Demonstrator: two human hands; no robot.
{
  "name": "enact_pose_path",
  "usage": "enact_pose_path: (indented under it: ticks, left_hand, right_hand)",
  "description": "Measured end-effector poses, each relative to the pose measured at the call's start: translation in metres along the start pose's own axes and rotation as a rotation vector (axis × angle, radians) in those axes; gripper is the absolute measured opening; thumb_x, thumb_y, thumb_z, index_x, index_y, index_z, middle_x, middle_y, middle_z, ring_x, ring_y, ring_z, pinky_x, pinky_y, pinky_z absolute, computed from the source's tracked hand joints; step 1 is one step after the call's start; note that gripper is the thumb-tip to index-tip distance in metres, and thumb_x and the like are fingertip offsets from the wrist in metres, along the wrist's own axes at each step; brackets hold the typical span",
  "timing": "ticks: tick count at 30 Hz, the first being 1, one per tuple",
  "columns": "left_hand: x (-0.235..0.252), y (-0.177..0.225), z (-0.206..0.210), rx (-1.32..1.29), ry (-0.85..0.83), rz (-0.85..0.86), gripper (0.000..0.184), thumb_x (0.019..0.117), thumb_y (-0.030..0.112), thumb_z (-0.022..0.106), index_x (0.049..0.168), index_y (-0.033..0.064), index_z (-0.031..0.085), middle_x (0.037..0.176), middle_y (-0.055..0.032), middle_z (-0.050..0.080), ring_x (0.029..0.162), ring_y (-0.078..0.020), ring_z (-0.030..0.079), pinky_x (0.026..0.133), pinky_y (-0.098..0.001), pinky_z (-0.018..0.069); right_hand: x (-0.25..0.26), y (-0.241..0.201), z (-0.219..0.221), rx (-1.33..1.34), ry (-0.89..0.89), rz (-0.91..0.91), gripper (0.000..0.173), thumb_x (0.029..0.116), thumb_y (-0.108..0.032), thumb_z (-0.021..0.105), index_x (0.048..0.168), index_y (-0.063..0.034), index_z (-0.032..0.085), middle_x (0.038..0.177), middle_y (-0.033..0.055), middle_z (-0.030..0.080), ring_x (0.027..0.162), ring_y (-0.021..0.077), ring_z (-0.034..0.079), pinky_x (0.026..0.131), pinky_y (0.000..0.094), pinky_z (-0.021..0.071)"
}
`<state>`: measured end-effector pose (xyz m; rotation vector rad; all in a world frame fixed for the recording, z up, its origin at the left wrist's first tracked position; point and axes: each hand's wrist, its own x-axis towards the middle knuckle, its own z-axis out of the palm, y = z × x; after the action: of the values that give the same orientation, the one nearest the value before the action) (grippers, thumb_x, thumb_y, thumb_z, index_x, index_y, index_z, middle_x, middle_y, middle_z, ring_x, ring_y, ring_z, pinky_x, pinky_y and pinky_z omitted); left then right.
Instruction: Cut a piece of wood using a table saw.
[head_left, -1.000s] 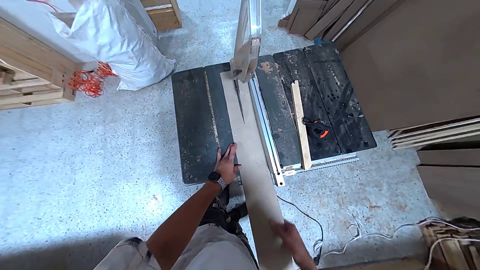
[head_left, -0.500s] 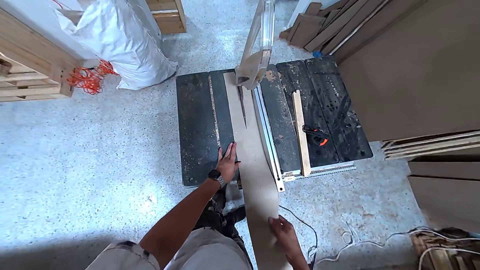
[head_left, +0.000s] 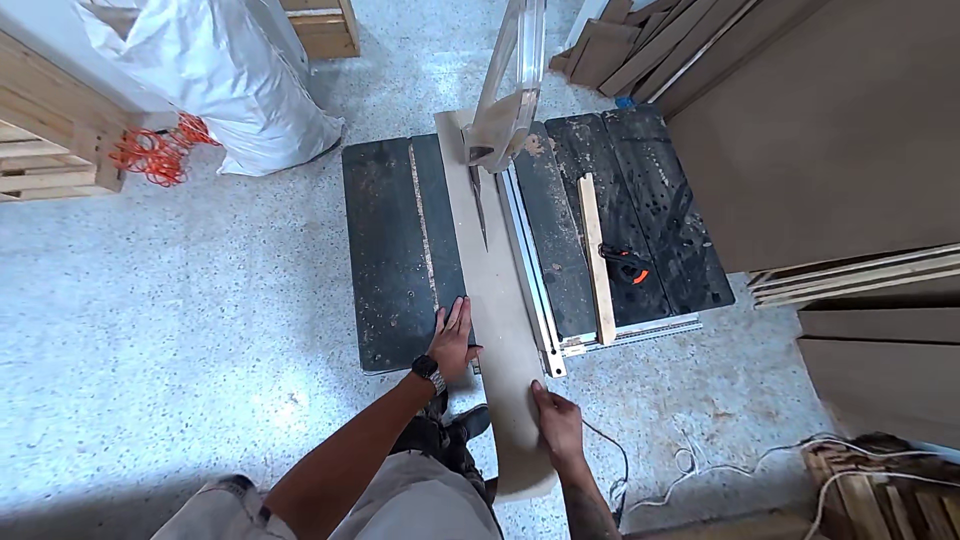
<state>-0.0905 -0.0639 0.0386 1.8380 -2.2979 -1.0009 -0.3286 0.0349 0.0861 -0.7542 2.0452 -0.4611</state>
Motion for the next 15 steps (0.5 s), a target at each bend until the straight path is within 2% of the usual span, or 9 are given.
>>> enact_pose_path:
  ticks: [2, 4, 6, 7, 9, 12, 15]
  left_hand:
    - [0.004, 0.002, -0.005, 0.013, -0.030, -0.011, 0.098, 0.1012, 0.052, 0.057, 0.164, 0.0016, 0.002, 0.174, -0.0096, -0.005, 0.160, -0.0205, -0.007, 0.129, -0.0536, -0.0033]
    - [0.012, 0.003, -0.007, 0.019, -0.032, -0.015, 0.098, 0.1017, 0.052, 0.056, 0.164, 0.0019, 0.000, 0.174, -0.0092, -0.006, 0.160, -0.0208, -0.007, 0.129, -0.0535, -0.0034]
    - [0.016, 0.002, -0.007, 0.015, -0.017, -0.005, 0.098, 0.1016, 0.051, 0.057, 0.164, 0.0019, 0.001, 0.174, -0.0091, -0.004, 0.161, -0.0216, -0.004, 0.129, -0.0535, -0.0027]
    - [0.017, 0.002, -0.008, 0.015, -0.023, -0.003, 0.098, 0.1015, 0.051, 0.057, 0.164, 0.0020, 0.000, 0.174, -0.0091, -0.004, 0.161, -0.0215, -0.004, 0.129, -0.0533, -0.0024]
    - [0.016, 0.001, -0.007, 0.006, -0.021, -0.002, 0.098, 0.1014, 0.050, 0.058, 0.165, 0.0025, 0.001, 0.174, -0.0091, -0.003, 0.161, -0.0210, -0.004, 0.129, -0.0527, -0.0016]
    - [0.023, -0.003, -0.010, -0.039, -0.012, -0.015, 0.096, 0.1016, 0.048, 0.058, 0.165, 0.0031, 0.001, 0.174, -0.0084, -0.005, 0.160, -0.0190, -0.007, 0.129, -0.0507, -0.0031]
    - [0.037, -0.008, -0.017, -0.048, 0.065, -0.063, 0.100, 0.1005, 0.055, 0.056, 0.165, 0.0030, -0.001, 0.174, -0.0107, -0.005, 0.160, -0.0200, -0.009, 0.129, -0.0529, -0.0056]
  right_hand:
    - [0.004, -0.003, -0.005, 0.038, -0.073, -0.012, 0.043, 0.0957, -0.050, 0.069, 0.086, -0.0090, 0.076, 0.071, 0.0060, 0.070, 0.064, 0.0188, 0.068, 0.063, 0.0434, 0.0580]
    - [-0.009, 0.014, -0.022, 0.027, -0.223, 0.016, 0.047, 0.0917, -0.054, 0.071, 0.099, -0.0085, 0.076, 0.083, 0.0068, 0.074, 0.077, 0.0198, 0.072, 0.074, 0.0455, 0.0622]
    - [-0.033, 0.049, -0.041, 0.006, -0.329, 0.045, 0.044, 0.0908, -0.047, 0.075, 0.107, -0.0056, 0.074, 0.092, 0.0087, 0.076, 0.086, 0.0214, 0.075, 0.083, 0.0470, 0.0632]
    - [-0.045, 0.066, -0.047, 0.014, -0.331, 0.039, 0.041, 0.0918, -0.042, 0.074, 0.107, -0.0046, 0.073, 0.090, 0.0094, 0.076, 0.085, 0.0215, 0.075, 0.081, 0.0463, 0.0638]
    - [-0.058, 0.080, -0.049, 0.053, -0.262, 0.023, 0.033, 0.0937, -0.036, 0.072, 0.099, -0.0033, 0.074, 0.080, 0.0103, 0.074, 0.073, 0.0218, 0.073, 0.071, 0.0452, 0.0634]
    - [-0.046, 0.061, -0.030, 0.097, -0.153, 0.035, 0.028, 0.0976, -0.030, 0.070, 0.095, -0.0024, 0.074, 0.076, 0.0109, 0.072, 0.068, 0.0225, 0.071, 0.065, 0.0450, 0.0610]
    - [-0.026, 0.041, -0.023, 0.091, -0.122, 0.041, 0.031, 0.1010, -0.031, 0.066, 0.091, -0.0035, 0.075, 0.075, 0.0097, 0.071, 0.068, 0.0207, 0.069, 0.066, 0.0431, 0.0588]
